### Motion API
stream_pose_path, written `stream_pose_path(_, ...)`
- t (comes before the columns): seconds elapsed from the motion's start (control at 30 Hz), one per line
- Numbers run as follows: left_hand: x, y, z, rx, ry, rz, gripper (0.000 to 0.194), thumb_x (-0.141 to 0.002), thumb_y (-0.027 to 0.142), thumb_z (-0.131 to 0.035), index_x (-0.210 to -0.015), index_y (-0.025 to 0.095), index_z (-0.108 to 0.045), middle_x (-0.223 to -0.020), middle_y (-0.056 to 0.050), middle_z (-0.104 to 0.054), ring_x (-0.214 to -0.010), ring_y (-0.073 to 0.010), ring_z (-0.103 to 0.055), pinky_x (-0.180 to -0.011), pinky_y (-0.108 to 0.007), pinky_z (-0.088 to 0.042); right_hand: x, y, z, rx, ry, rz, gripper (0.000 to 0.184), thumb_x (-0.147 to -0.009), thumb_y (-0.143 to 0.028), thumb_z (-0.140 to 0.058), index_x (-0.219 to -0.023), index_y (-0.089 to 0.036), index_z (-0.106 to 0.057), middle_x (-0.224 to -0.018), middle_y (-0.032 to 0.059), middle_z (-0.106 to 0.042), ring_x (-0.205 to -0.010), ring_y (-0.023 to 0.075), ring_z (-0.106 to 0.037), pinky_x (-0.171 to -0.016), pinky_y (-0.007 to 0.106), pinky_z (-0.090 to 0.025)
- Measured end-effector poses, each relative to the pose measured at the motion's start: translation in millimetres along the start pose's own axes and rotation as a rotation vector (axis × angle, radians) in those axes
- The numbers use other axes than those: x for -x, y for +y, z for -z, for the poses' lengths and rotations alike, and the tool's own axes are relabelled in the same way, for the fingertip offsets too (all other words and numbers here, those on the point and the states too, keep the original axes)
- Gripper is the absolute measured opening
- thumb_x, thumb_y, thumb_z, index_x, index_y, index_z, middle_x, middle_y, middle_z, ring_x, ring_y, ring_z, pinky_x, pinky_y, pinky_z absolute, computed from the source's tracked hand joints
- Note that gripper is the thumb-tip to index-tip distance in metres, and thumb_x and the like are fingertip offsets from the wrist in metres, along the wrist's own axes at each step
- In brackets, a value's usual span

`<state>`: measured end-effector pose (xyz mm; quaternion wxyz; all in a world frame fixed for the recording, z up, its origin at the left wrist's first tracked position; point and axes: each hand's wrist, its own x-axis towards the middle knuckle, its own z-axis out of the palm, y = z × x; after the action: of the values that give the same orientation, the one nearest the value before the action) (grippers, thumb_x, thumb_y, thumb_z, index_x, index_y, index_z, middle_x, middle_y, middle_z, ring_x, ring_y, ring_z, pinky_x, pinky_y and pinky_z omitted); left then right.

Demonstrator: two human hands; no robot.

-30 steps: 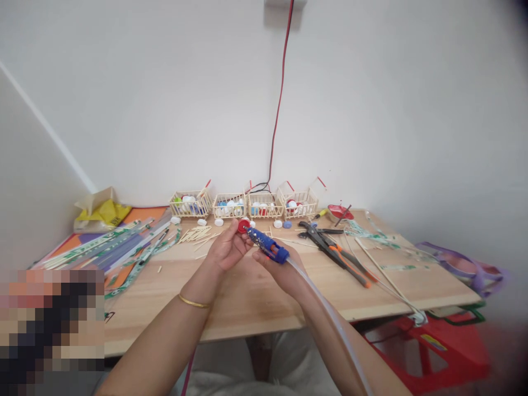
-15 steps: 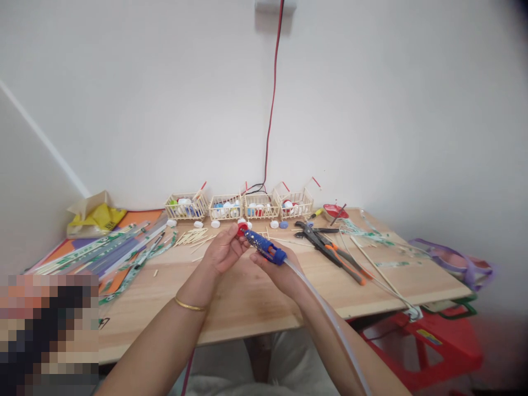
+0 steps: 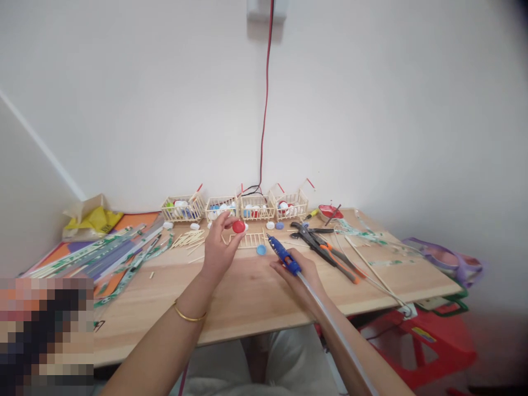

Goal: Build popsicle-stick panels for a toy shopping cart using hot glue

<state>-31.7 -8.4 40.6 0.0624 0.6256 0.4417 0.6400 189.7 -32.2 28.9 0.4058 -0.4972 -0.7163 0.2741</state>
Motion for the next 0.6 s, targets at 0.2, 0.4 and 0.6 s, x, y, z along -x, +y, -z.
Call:
stream_pose_path(0.2,4,0,-2.3,-0.049,-0.034,-0.007,0.053,-0.079,0.023,-0.064,-0.127,0.020,-0.043,-0.113,-0.010,-0.065,-0.109,-0.0217,-0.058,-0.105,-0.047,-0.034,3,-10,-1,-0.139,-0.012,-0.044,0.030,-0.074,-0.048,-0.064,-0.077,-0.019,-0.056,-0.069,-0.0012,-0.058,-0.064,0.0142,-0.050,-0.061,0.025,-0.038)
stream_pose_path(0.4,-1,0,-7.7,0.570,0.036,0.520,0.042,-0.071,0.026,-0.073,-0.109,0.016,-0.058,-0.104,-0.009,-0.068,-0.097,-0.0197,-0.064,-0.094,-0.039,-0.047,0,-37,-7,-0.315,-0.090,-0.069,0.031,-0.071,-0.047,-0.067,-0.076,-0.018,-0.057,-0.070,-0.0002,-0.059,-0.064,0.0137,-0.050,-0.060,0.025,-0.040)
stream_pose_path(0.6,-11,6,-0.4,1.264,-0.025,0.978,0.015,-0.079,0.024,-0.066,-0.086,0.011,-0.064,-0.086,-0.007,-0.068,-0.075,-0.0117,-0.063,-0.074,-0.024,-0.054,-5,-49,-14,-0.296,-0.072,-0.016,0.031,-0.072,-0.048,-0.066,-0.077,-0.019,-0.057,-0.069,-0.0007,-0.058,-0.063,0.0131,-0.048,-0.059,0.024,-0.040)
